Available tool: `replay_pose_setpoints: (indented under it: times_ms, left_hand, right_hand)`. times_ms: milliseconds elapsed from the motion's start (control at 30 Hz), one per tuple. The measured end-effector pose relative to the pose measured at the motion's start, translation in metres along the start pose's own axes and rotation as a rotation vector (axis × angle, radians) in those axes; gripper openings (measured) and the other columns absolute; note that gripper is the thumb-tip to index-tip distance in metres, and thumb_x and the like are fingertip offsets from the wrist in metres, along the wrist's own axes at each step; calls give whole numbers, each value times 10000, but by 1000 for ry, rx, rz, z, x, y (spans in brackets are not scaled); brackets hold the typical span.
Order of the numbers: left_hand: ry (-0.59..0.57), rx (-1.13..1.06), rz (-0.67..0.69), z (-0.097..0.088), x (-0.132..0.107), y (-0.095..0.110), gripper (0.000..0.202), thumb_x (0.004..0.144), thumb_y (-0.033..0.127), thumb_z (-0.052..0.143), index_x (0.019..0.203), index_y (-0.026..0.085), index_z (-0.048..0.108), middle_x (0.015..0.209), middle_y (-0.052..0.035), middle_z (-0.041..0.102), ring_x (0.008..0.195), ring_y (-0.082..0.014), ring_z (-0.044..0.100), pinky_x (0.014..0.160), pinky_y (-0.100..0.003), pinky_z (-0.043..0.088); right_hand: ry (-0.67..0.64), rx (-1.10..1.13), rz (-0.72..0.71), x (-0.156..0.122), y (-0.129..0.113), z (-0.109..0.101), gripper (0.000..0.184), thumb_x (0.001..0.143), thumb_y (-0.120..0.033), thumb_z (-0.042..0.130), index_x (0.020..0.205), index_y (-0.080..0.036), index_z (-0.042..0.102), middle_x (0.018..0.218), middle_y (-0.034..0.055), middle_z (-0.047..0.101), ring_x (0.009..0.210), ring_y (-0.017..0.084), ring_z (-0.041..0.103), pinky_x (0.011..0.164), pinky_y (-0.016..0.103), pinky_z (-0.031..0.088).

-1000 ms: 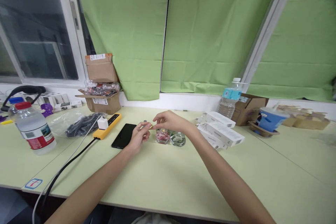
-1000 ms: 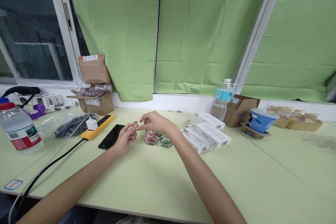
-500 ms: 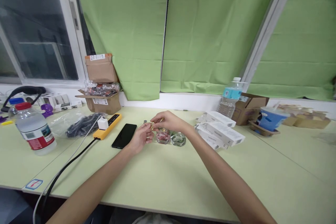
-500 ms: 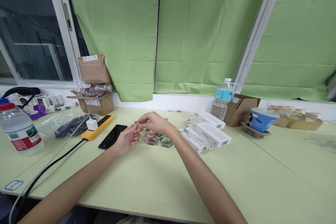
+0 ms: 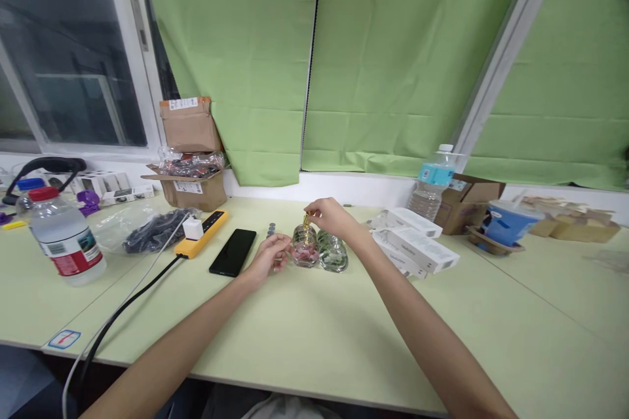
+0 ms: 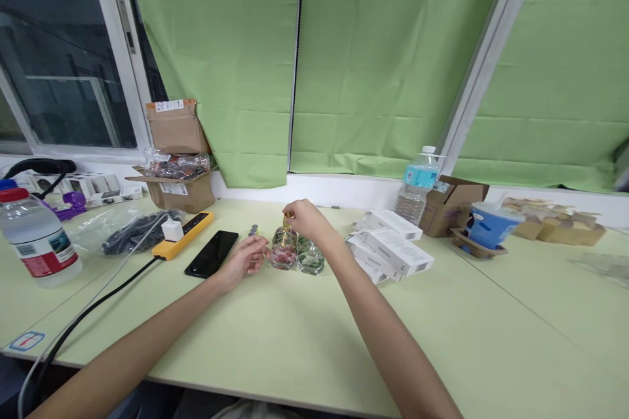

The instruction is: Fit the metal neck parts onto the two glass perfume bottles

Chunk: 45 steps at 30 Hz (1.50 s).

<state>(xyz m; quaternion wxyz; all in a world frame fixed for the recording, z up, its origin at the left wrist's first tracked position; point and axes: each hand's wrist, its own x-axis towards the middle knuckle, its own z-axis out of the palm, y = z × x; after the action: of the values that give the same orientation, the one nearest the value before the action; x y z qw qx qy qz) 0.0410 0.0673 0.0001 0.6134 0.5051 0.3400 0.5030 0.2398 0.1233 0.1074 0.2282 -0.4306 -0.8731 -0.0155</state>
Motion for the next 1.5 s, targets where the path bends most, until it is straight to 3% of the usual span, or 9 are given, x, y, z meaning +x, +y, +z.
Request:
replay_pose_setpoints:
  times_ms: [100,333,500,700,867,1000,1133,1333,1500]
  left_hand:
    - [2,8,9,1,-1,0,388,739,506,716,907,195,555,789,-26,659,474,-64,462,424,-180,211]
    - [-30,35,34,1,-2,0,379,764,521,694,901,194,562,790,-27,664,469,-60,465,416,-182,221]
    - [-39,48,30,0,-2,0,356,778,506,686,894,195,559,787,-24,659,464,-58,451,419,-186,216]
    - [-44,57,26,-1,0,-1,356,775,501,691,907,193,572,800,-26,658,466,-60,453,418,-186,217]
    - [-48,47,34,-1,-1,-1,348,761,490,702,897,191,587,785,-30,660,461,-57,453,412,-185,217]
    - [2,53,45,-1,1,-1,348,732,487,722,866,188,600,777,-33,662,448,-58,457,408,-190,220]
    - [187,103,171,-9,7,2,357,744,513,700,827,180,603,712,-19,631,428,-57,411,419,-196,218]
    - [397,615,468,-28,6,12,218,882,421,570,821,216,612,752,-26,636,615,-144,530,602,-243,371]
    - [429,1178,396,-28,0,14,213,903,325,543,1097,254,599,1105,-76,626,882,-227,612,744,-305,408]
  right_hand:
    - [-11,51,15,0,1,3,205,781,-154,607,924,-156,754,899,83,745,791,184,632,707,242,413]
    - [-102,37,31,-2,-3,7,179,767,-152,576,697,-157,741,668,45,693,624,139,545,603,236,345]
    - [-158,-36,47,-1,-5,8,207,726,-112,549,717,-158,751,608,36,629,577,128,456,589,245,283]
    - [-211,-128,44,-3,-9,8,347,627,15,476,705,-179,753,673,91,681,555,126,363,581,279,238]
    - [-196,-150,30,-4,-11,8,371,579,26,462,707,-168,751,723,105,714,579,133,444,572,270,244]
    - [-202,-148,44,-4,-12,8,375,593,25,473,740,-162,763,768,113,729,618,139,497,574,262,261]
    - [-206,-149,73,-5,-13,6,358,615,23,490,754,-161,763,775,100,724,646,143,529,588,255,285]
    - [-187,-109,118,-8,-14,2,312,698,-42,547,881,-160,771,817,95,724,735,178,603,622,249,349]
    - [-174,-61,132,-9,-13,2,291,727,-75,572,919,-163,773,858,96,739,779,190,634,657,239,392]
